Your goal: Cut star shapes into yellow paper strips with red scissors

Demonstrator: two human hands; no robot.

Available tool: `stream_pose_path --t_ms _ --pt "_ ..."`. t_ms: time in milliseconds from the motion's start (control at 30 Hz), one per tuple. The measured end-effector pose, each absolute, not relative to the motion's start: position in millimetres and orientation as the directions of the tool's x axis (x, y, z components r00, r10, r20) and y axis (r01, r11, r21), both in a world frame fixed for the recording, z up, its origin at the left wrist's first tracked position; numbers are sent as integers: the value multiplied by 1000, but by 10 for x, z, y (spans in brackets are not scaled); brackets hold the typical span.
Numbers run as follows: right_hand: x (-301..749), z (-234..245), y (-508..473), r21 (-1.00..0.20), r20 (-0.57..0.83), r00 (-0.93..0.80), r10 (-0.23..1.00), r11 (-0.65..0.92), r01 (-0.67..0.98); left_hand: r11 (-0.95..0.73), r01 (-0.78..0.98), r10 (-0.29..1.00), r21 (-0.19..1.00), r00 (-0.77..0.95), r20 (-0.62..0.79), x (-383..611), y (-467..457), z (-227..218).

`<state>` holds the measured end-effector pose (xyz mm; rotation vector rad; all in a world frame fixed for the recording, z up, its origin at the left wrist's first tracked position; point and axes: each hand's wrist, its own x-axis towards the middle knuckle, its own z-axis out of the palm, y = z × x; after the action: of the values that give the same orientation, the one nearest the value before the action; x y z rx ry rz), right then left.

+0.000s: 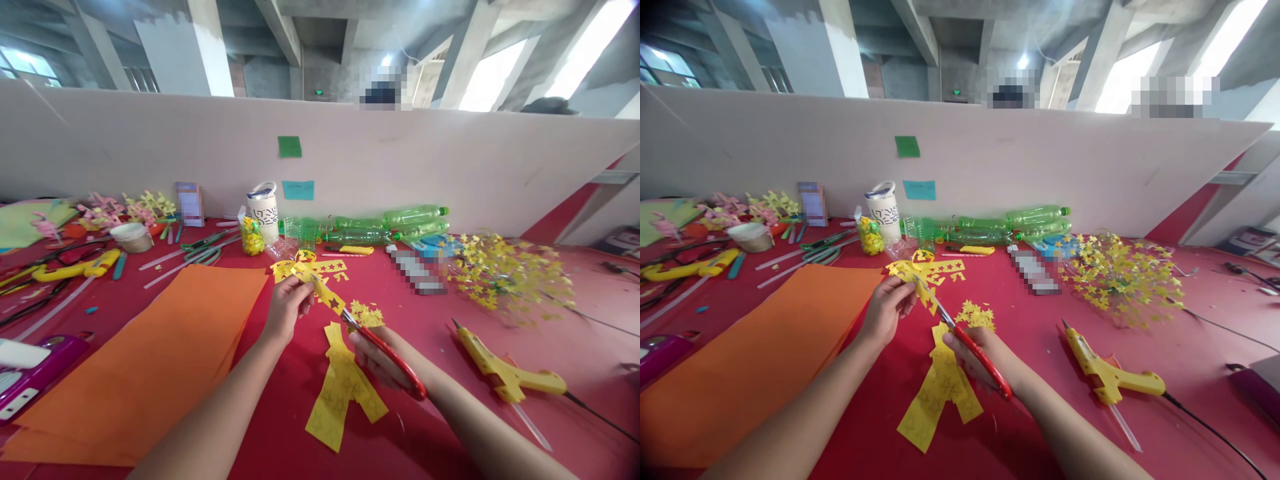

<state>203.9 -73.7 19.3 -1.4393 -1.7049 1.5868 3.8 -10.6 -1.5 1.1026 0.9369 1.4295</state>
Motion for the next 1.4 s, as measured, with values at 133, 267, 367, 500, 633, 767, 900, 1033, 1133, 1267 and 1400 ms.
stream_pose_path --t_ms 133,267,367,500,633,767,900,1033,1133,1267,1400 --pt "2039 164 -736 -902 -349 -400 847 -189 387 -136 -275 991 952 -27 134 42 -111 -11" --pt "2013 141 -748 -909 -342 -391 854 -195 369 -127 -304 992 944 -36 122 65 -124 4" --pt "1988 114 -765 -915 -336 -396 854 -197 353 -116 -325 993 938 -45 108 90 -142 12" --pt "1971 93 -787 -901 -372 -397 839 -224 372 -110 -351 994 930 -50 98 113 -162 15" --pt "1952 108 -812 -895 -370 -350 861 -229 382 -101 -359 995 928 -56 86 117 -161 13" --pt "1920 132 -843 -897 -340 -317 885 -203 393 -87 -368 996 926 -57 71 117 -157 15" --pt "1910 147 -848 -884 -346 -294 891 -204 421 -82 -380 996 921 -54 66 119 -160 23" --pt "1923 153 -835 -898 -318 -320 892 -176 402 -79 -392 997 917 -53 63 114 -159 33" --pt "1932 148 -829 -907 -312 -326 892 -177 383 -81 -403 997 912 -49 67 106 -155 38" --pt "1936 137 -832 -903 -339 -334 879 -205 378 -75 -421 997 904 -23 72 100 -156 49" --pt "1943 135 -817 -906 -324 -322 890 -194 376 -65 -439 998 896 -23 62 99 -156 56"
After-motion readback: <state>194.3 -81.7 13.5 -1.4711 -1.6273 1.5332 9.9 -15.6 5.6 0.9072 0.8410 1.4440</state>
